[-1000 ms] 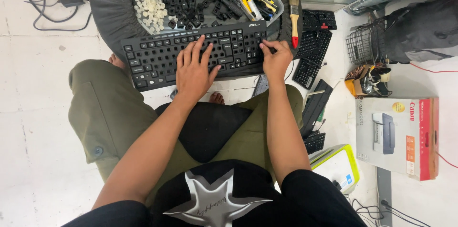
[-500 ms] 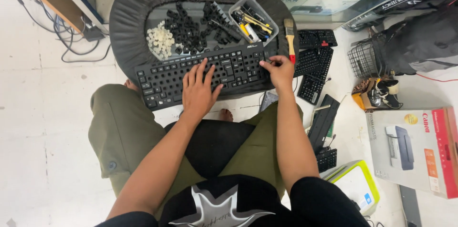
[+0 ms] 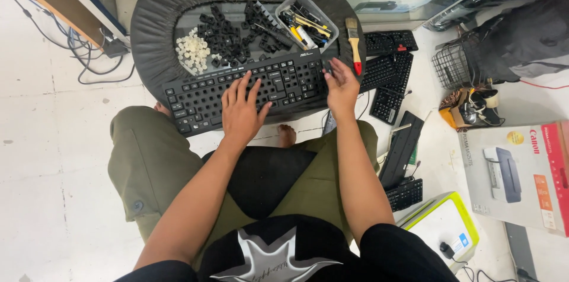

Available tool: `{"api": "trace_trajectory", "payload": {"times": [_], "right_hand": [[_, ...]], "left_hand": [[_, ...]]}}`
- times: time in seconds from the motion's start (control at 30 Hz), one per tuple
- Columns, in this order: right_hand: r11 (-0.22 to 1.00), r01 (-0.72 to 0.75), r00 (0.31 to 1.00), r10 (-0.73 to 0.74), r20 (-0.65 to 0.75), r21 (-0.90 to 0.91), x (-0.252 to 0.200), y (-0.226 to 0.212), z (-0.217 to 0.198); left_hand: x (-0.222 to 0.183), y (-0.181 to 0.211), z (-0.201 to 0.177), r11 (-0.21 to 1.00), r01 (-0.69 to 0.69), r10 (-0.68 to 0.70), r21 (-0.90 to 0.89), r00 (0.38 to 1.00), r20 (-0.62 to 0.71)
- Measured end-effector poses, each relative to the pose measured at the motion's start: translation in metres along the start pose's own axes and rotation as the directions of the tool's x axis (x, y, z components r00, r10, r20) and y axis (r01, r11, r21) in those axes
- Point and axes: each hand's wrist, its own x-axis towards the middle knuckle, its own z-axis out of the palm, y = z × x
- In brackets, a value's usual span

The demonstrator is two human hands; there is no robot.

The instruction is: Inserting individual mechanical switches into a keyboard frame.

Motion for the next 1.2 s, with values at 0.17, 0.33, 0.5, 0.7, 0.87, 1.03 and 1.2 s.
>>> {"api": "trace_trajectory", "payload": {"times": [0.17, 0.33, 0.5, 0.7, 0.87, 1.03, 1.2], "right_hand": [[0.992, 0.07, 0.996, -0.074, -0.041, -0.11, -0.01, -0.021, 0.008], [0.983, 0.142, 0.988, -0.148, -0.044, -0.117, -0.013, -0.043, 0.009], [0.983, 0.118, 0.989, -0.128, -0.068, -0.138, -0.01, -0.037, 0.002], [0.917, 0.069, 0.986, -0.123, -0.113, -0.393, -0.004, -0.022, -0.005], [0.947, -0.011, 0.995, -0.021, -0.096, -0.32, -0.006, -0.037, -0.005], [0.942, -0.037, 0.997, 0.014, -0.07, -0.334, -0.005, -0.038, -0.006], [0.949, -0.079, 0.996, 0.066, -0.054, -0.304, -0.002, -0.031, -0.006]], "left_hand": [[0.0, 0.001, -0.002, 1.0, 0.008, -0.008, -0.003, 1.0, 0.025], [-0.001, 0.001, -0.004, 1.0, 0.017, -0.016, -0.012, 0.998, 0.057], [0.0, -0.001, -0.004, 1.0, 0.021, -0.02, -0.01, 0.997, 0.072], [0.0, -0.001, -0.003, 0.999, 0.031, -0.03, -0.014, 0.996, 0.081], [-0.001, -0.003, 0.001, 0.999, 0.045, -0.044, -0.014, 0.996, 0.074], [-0.001, -0.003, 0.001, 0.999, 0.043, -0.04, -0.034, 0.996, 0.077], [0.0, -0.004, 0.0, 0.999, 0.022, -0.022, -0.022, 0.999, 0.033]]}}
